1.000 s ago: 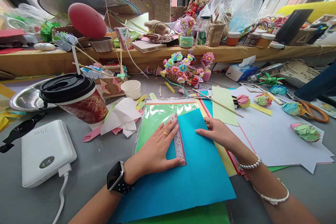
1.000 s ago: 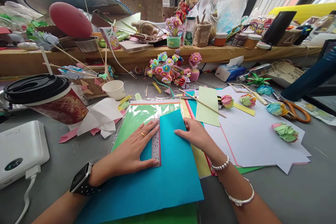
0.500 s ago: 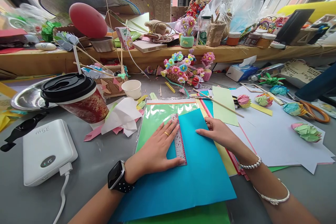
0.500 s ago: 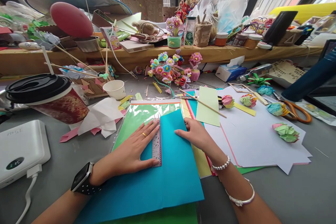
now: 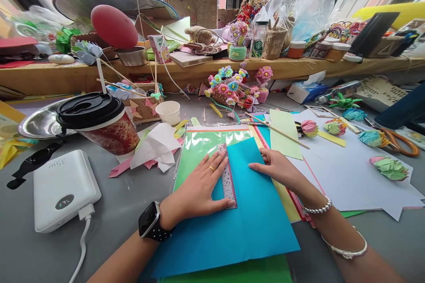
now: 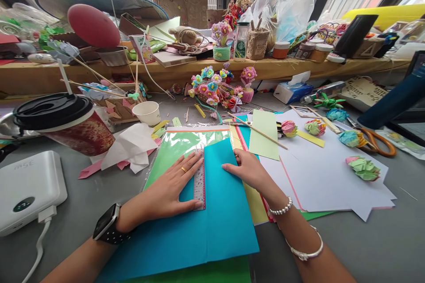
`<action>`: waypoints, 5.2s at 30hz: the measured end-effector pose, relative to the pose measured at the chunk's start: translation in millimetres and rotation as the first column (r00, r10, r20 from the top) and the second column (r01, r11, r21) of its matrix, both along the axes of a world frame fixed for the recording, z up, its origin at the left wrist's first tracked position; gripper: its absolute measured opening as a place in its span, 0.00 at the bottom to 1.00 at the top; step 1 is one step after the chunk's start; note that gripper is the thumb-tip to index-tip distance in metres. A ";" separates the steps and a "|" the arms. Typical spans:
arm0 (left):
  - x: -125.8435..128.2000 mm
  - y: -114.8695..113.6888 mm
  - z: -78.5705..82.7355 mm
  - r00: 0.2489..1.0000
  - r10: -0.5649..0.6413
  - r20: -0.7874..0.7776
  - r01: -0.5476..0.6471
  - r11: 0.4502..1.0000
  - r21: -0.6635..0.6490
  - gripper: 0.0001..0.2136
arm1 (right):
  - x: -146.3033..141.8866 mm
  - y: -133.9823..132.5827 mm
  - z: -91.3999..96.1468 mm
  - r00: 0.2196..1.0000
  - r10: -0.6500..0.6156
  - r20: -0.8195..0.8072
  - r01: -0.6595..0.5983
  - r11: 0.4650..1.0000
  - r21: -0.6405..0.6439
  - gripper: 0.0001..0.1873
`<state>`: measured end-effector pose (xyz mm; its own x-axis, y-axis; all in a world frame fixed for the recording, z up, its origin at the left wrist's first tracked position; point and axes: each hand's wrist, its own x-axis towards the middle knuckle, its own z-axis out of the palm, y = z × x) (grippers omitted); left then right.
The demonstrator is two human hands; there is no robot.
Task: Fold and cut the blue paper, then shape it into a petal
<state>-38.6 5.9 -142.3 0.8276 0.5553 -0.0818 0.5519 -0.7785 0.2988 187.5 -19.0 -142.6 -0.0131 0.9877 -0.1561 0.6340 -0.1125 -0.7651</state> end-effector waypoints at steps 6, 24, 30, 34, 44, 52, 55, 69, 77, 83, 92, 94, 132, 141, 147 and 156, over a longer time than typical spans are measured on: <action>0.9 -0.8 2.1 1.000 0.000 0.010 0.000 1.000 -0.001 0.40 | -2.0 3.4 3.1 0.991 0.034 -0.126 -0.033 0.999 0.011 0.14; -1.8 -2.7 3.5 0.997 -0.018 0.072 0.017 1.000 0.013 0.43 | -52.7 15.0 53.9 0.708 -0.058 0.704 -0.161 0.957 0.240 0.07; -3.1 -1.7 -1.7 0.996 -0.024 0.087 0.022 0.999 0.030 0.44 | -73.2 7.3 50.0 0.620 -0.039 0.784 -0.282 0.921 0.269 0.09; -3.0 -1.6 -3.1 0.996 -0.034 0.086 0.030 0.998 0.046 0.44 | -82.5 1.2 45.9 0.624 -0.014 0.782 -0.336 0.898 0.284 0.11; -2.4 -2.8 0.9 0.998 -0.004 0.064 0.004 1.000 0.007 0.46 | -67.5 -14.2 47.3 0.559 -0.079 0.826 -0.196 0.955 0.224 0.08; -3.6 -1.9 -5.4 0.997 -0.014 0.075 0.011 0.999 0.042 0.45 | -81.9 -21.6 46.5 0.572 -0.053 0.818 -0.272 0.929 0.251 0.08; -3.2 -2.1 -6.4 0.997 -0.012 0.073 0.008 0.998 0.054 0.44 | -86.0 -25.6 47.4 0.559 -0.028 0.829 -0.305 0.922 0.237 0.09; -3.8 -3.8 -6.5 0.994 -0.015 0.106 0.006 0.996 0.086 0.41 | -94.6 -29.6 45.5 0.508 -0.025 0.861 -0.380 0.890 0.250 0.09; -3.9 -2.9 -4.0 0.996 -0.015 0.087 0.011 0.999 0.046 0.44 | -83.0 -36.2 47.4 0.542 -0.089 0.835 -0.284 0.916 0.282 0.05; -3.7 -2.6 -5.4 0.996 -0.003 0.086 0.000 0.999 0.033 0.45 | -74.1 -47.5 45.2 0.531 -0.093 0.842 -0.288 0.915 0.283 0.07; -4.3 -2.8 -4.5 0.988 -0.036 0.153 0.024 0.997 0.079 0.38 | -99.9 -54.0 60.5 0.516 0.062 0.854 -0.354 0.924 0.147 0.11; -4.5 -3.3 -4.8 0.988 -0.033 0.148 0.022 0.997 0.074 0.39 | -95.4 -55.9 61.0 0.528 0.042 0.848 -0.342 0.925 0.168 0.10; 2.9 21.5 6.2 0.999 0.037 -0.005 -0.037 0.995 0.093 0.44 | -9.8 -21.4 -12.9 0.985 -0.162 0.066 0.154 0.982 0.111 0.20; -5.0 -18.6 6.8 0.999 0.036 0.001 -0.036 0.996 0.085 0.43 | -10.1 -24.7 -15.4 0.991 -0.137 -0.003 0.136 0.984 0.112 0.19; -4.4 -43.1 4.2 1.000 0.019 0.024 -0.021 0.997 0.072 0.40 | -8.8 -22.9 -19.2 0.991 -0.128 -0.042 0.132 0.985 0.114 0.20; -2.7 -49.4 -5.0 0.997 0.063 0.038 -0.066 0.995 0.081 0.38 | -10.7 -24.7 -16.6 0.990 -0.137 0.013 0.135 0.984 0.119 0.19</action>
